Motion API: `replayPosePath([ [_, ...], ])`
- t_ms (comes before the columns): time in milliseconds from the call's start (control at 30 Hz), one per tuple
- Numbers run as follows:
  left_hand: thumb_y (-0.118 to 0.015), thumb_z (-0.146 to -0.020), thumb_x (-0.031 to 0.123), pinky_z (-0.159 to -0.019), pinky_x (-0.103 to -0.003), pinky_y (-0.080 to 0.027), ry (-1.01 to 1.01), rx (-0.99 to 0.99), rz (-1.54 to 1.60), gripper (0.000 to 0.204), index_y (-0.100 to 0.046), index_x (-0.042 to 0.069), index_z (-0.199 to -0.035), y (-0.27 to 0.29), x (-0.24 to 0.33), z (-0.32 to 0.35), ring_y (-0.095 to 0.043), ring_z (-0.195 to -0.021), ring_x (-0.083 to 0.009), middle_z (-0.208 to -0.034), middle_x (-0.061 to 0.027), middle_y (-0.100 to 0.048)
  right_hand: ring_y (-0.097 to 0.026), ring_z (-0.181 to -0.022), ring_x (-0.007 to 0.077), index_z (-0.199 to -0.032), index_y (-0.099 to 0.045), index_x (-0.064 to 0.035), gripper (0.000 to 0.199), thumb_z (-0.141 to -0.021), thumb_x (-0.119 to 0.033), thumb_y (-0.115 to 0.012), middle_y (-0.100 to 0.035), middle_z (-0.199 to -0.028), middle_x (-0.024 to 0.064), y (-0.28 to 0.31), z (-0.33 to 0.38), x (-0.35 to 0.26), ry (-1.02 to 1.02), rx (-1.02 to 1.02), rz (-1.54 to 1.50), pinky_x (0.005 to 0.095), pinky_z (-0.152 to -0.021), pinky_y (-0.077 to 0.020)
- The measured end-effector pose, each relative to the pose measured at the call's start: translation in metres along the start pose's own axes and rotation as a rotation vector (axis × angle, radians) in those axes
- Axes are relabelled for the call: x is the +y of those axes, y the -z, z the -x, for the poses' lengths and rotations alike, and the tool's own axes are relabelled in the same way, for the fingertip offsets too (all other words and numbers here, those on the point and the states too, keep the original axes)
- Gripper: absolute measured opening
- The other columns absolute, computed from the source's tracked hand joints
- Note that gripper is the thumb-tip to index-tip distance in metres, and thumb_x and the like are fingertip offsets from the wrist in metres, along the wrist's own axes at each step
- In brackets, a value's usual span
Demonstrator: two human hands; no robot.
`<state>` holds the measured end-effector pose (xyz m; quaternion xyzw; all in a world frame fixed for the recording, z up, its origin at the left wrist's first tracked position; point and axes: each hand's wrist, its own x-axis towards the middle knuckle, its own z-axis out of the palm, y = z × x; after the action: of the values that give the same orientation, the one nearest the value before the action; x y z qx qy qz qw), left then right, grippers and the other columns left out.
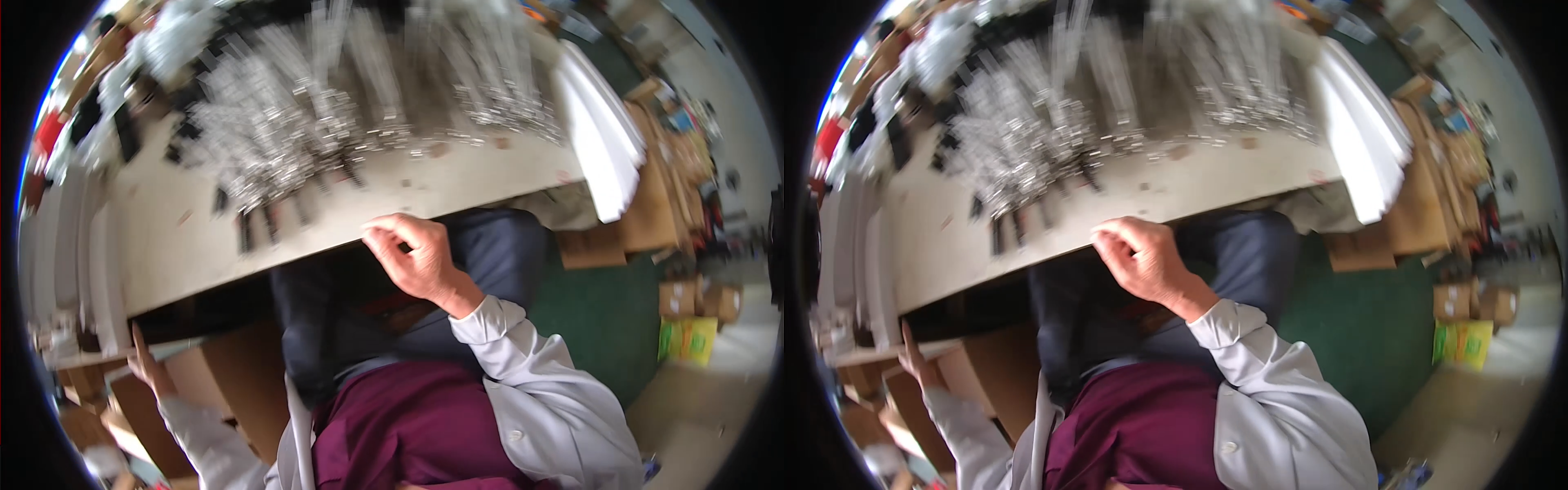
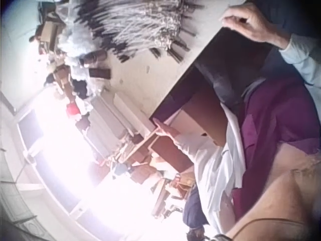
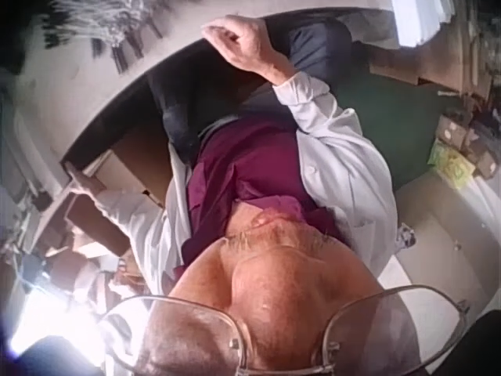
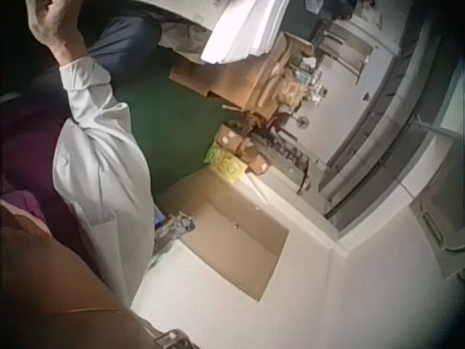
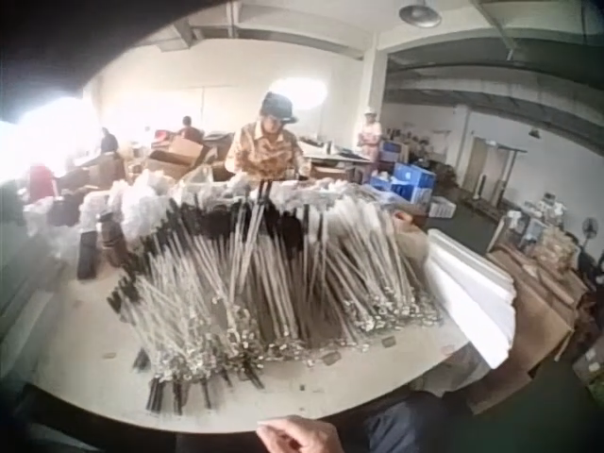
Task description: Packaging wire brushes into white cardboard sleeves at a workbench.
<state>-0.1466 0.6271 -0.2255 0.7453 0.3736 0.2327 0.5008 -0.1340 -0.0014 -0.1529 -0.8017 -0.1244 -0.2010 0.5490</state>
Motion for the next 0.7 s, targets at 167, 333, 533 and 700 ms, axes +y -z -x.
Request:
replayPosePath([
  [167, -0.073, -0.098, 0.023, -0.097, -0.031, -0.053, -0.342, 0.005, -0.026, 0.051, -0.059, -0.006, -0.138, -0.032, 0.021, 0.074, -0.065, -0.109, -0.0194, -0.125, -0.0144, -0.069, -0.069, -0.064, 0.018, -0.098, -0.072, -0.0044, 0.01, -0.094, -0.013, -0.073, -0.07, -0.079, 0.0093, 0.097, -0.012, -0.003, 0.113, 0.327, 0.349, 0.0304, -0.056, -0.0532],
  [333, -0.066, -0.101, 0.008, -0.094, -0.031, -0.055, -0.633, -0.116, -0.107, 0.027, -0.069, -0.002, -0.127, -0.106, 0.103, 0.193, -0.069, -0.104, -0.0189, -0.121, -0.0116, -0.072, -0.054, -0.127, 0.0393, -0.126, -0.062, 0.001, 0.045, -0.085, -0.013, -0.075, -0.06, -0.134, 0.0219, 0.249, -0.005, 0.046, -0.104, 0.336, 1.235, 0.0463, -0.11, -0.0429],
  [533, -0.067, -0.092, -0.005, -0.097, -0.039, -0.054, -1.031, -0.314, -0.149, 0.025, -0.067, -0.003, -0.117, -0.165, 0.145, 0.265, -0.07, -0.107, -0.0324, -0.121, -0.0196, -0.071, -0.044, -0.138, 0.0381, -0.143, -0.049, 0.0049, 0.073, -0.08, -0.015, -0.081, -0.049, -0.146, 0.023, 0.322, 0.024, 0.073, -0.41, 0.18, 1.628, 0.0475, -0.119, -0.0334],
  [700, -0.067, -0.091, -0.004, -0.097, -0.039, -0.055, -1.143, -0.453, -0.115, 0.03, -0.067, 0.0, -0.121, -0.2, 0.155, 0.292, -0.07, -0.109, -0.0311, -0.125, -0.0173, -0.071, -0.047, -0.136, 0.0374, -0.141, -0.05, 0.0064, 0.066, -0.084, -0.014, -0.077, -0.05, -0.145, 0.0214, 0.332, 0.038, 0.09, -0.422, 0.218, 1.614, 0.0468, -0.117, -0.0354],
])
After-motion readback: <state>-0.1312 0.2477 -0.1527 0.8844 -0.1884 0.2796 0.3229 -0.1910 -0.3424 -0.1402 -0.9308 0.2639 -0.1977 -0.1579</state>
